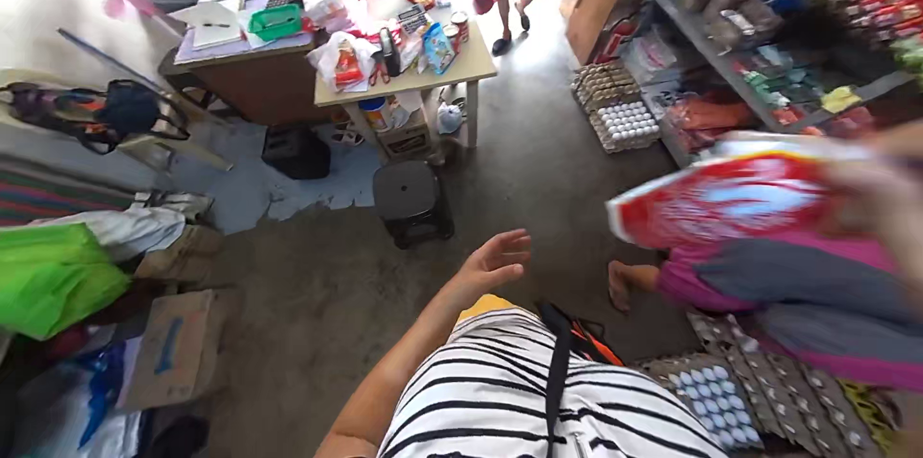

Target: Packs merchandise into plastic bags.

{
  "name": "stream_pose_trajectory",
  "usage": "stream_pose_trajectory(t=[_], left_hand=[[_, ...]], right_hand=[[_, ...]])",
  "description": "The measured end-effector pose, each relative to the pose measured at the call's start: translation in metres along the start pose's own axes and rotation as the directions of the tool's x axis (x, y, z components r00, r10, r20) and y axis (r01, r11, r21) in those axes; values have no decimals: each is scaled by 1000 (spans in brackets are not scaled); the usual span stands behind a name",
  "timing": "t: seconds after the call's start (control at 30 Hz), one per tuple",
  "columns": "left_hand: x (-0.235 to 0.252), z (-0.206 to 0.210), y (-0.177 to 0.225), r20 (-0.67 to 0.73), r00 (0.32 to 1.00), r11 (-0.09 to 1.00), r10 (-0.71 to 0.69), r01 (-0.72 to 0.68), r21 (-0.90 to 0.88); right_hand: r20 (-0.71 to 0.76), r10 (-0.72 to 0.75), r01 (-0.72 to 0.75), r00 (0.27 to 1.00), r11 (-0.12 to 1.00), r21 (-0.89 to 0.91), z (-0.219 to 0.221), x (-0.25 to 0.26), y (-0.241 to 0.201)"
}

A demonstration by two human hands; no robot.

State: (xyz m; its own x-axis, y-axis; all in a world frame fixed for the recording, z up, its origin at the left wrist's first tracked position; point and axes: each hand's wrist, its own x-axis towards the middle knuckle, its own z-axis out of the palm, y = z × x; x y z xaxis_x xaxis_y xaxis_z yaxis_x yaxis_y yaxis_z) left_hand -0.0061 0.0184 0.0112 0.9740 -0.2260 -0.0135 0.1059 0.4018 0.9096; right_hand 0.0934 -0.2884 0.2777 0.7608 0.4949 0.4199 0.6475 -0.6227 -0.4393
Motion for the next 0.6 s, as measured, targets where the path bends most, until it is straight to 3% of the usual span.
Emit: stream_pose_trajectory(t=[0.07,0.17,0.27,0.4,0.5,0.6], left_hand=[[-20,-26,28,-34,996,992,85,-88,-90],[-47,-70,58,-213,969,968,128,-169,-187],[-70,-112,74,-409,903,917,133,-269,-295],[-84,-169,92,-621,773,867,131,-393,-306],[-86,-210,104,-743,662,880,102,-409,-244],[-88,-250,117,-794,597,912,116,-380,-152]], right_hand=[[59,-119,119,991,993,1,75,38,-51],[114,-202,169,973,954,246,180,75,-93],[198,-196,49,960,819,572,264,99,-117],[352,-246,-148,903,591,793,342,132,-132],[511,-379,-302,772,487,819,391,159,-127],[705,-359,-580,612,402,708,435,191,-127]])
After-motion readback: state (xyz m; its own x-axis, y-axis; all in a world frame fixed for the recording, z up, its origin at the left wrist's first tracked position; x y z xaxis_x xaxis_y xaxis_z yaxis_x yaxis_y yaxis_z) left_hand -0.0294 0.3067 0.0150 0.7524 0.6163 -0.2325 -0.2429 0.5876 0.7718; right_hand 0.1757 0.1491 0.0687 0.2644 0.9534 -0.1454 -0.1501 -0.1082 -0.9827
